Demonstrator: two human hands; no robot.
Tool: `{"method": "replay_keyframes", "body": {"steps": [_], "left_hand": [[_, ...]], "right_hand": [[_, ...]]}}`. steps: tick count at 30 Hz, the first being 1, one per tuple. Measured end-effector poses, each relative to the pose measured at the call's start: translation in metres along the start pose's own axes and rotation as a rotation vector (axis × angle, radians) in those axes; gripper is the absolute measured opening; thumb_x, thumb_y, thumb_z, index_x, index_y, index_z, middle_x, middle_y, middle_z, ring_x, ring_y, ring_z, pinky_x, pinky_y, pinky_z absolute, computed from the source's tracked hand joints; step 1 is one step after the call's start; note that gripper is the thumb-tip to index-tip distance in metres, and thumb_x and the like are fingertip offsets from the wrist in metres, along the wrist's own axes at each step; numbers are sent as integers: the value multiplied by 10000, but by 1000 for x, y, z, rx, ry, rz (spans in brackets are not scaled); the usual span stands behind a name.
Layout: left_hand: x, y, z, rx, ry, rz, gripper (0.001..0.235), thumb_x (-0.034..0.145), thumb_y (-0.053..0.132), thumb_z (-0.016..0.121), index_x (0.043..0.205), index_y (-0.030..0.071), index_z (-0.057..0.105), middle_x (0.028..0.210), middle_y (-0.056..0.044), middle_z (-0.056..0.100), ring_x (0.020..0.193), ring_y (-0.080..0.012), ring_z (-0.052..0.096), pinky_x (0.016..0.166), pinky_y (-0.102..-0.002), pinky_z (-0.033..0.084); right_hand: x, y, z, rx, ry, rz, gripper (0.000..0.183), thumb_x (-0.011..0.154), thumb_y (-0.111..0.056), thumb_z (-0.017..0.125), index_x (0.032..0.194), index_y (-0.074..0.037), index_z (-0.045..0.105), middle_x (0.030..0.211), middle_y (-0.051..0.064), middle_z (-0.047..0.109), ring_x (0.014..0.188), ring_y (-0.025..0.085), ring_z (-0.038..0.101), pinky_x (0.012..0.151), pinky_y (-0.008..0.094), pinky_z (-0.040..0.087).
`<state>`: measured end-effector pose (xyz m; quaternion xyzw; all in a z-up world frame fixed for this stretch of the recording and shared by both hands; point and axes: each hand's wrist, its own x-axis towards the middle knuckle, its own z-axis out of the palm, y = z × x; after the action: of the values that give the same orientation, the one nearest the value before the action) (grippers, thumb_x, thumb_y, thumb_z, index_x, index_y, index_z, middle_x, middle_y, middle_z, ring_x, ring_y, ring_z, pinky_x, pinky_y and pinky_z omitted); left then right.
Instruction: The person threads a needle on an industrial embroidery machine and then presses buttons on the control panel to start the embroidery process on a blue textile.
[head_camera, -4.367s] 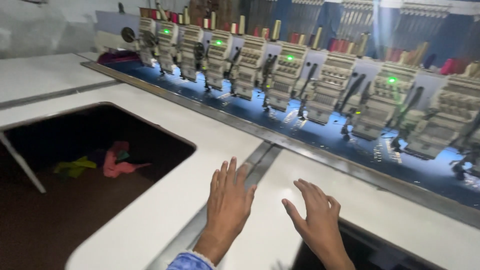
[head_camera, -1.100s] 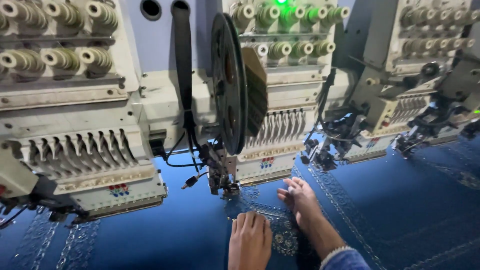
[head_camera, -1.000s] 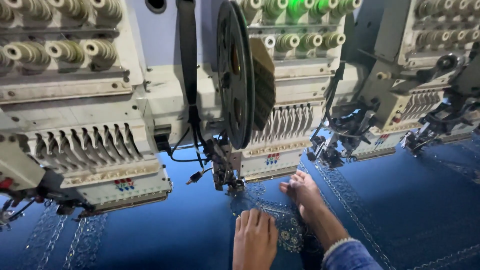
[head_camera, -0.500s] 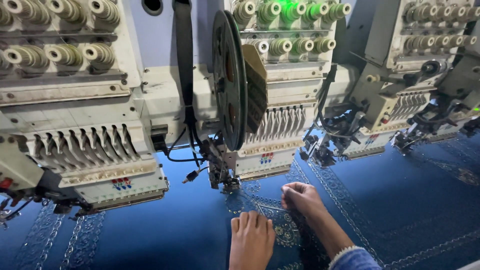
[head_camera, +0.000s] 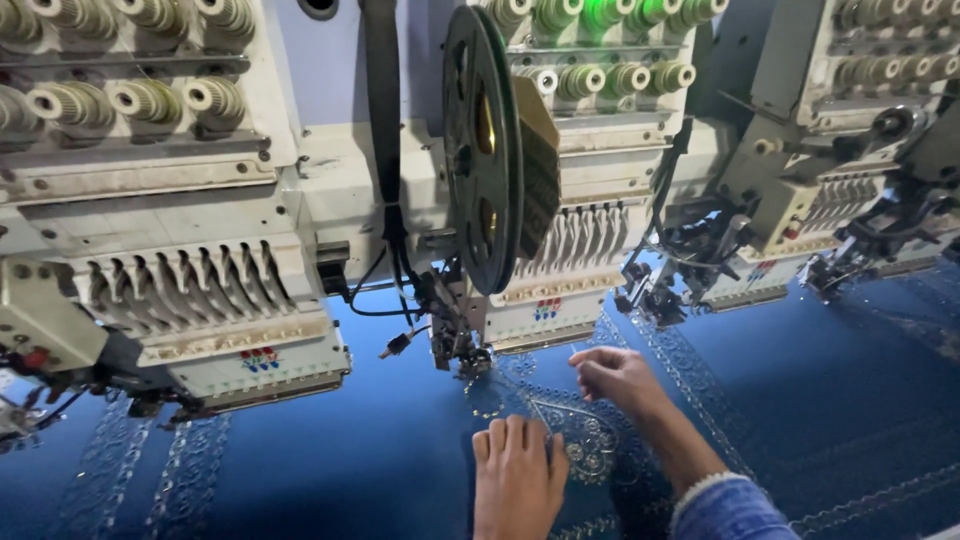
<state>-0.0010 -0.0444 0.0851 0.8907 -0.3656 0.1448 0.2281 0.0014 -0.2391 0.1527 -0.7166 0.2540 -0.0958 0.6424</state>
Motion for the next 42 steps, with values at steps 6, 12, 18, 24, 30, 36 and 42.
{"method": "replay_keyframes", "body": {"steps": [6,12,18,24,30,36,42], "left_hand": [[-4,-7,3,-8,-13,-19,342,1075,412,529,996,89,603,964,-126,547,892,-327,497,775,-490,407],[1,-1,-1,-63,19,0,324,1059,384,548,1006,69,600,967,-133,550,898,-324,504,785,-487,416],[-21,-14,-15,-192,-53,26,255,1016,285,546,1122,57,591,1151,-137,547,1044,-332,495,869,-484,405],[-89,-94,43,61,393,217,521,816,303,598,1268,65,706,1252,-70,685,1201,-244,602,1032,-382,430],[-175,-206,-16,201,222,233,382,1010,319,525,1292,100,659,1469,-96,562,1299,-306,534,994,-484,442],[-234,-261,-176,60,-359,-201,615,1002,425,628,1536,177,451,1630,-54,337,1473,-289,293,1161,-511,249],[-290,-334,-256,195,-372,-405,658,1046,552,492,1584,202,348,1657,-65,266,1502,-314,240,1198,-538,191]], "right_hand": [[-12,-32,4,-87,62,-65,178,938,-122,711,944,41,784,744,141,695,638,230,618,627,348,545],[-9,-29,9,332,87,31,239,989,-134,666,1118,65,686,834,123,626,707,214,576,655,303,514],[-59,-12,55,179,231,88,237,915,-217,588,949,-41,743,820,104,674,723,232,589,690,344,475],[-74,99,132,-780,129,-510,339,900,-442,604,1111,-255,792,1226,-43,760,1179,184,671,1067,351,455],[-145,79,248,-1039,-149,-271,614,939,-700,357,1478,-436,489,1658,-190,311,1563,115,236,1246,434,183],[-225,2,357,-1139,-463,-140,721,982,-709,249,1617,-368,245,1728,-158,96,1611,124,42,1308,413,51],[-247,26,453,-1220,-483,-397,817,1003,-731,334,1640,-253,153,1735,-62,44,1597,193,26,1281,454,46]]}}
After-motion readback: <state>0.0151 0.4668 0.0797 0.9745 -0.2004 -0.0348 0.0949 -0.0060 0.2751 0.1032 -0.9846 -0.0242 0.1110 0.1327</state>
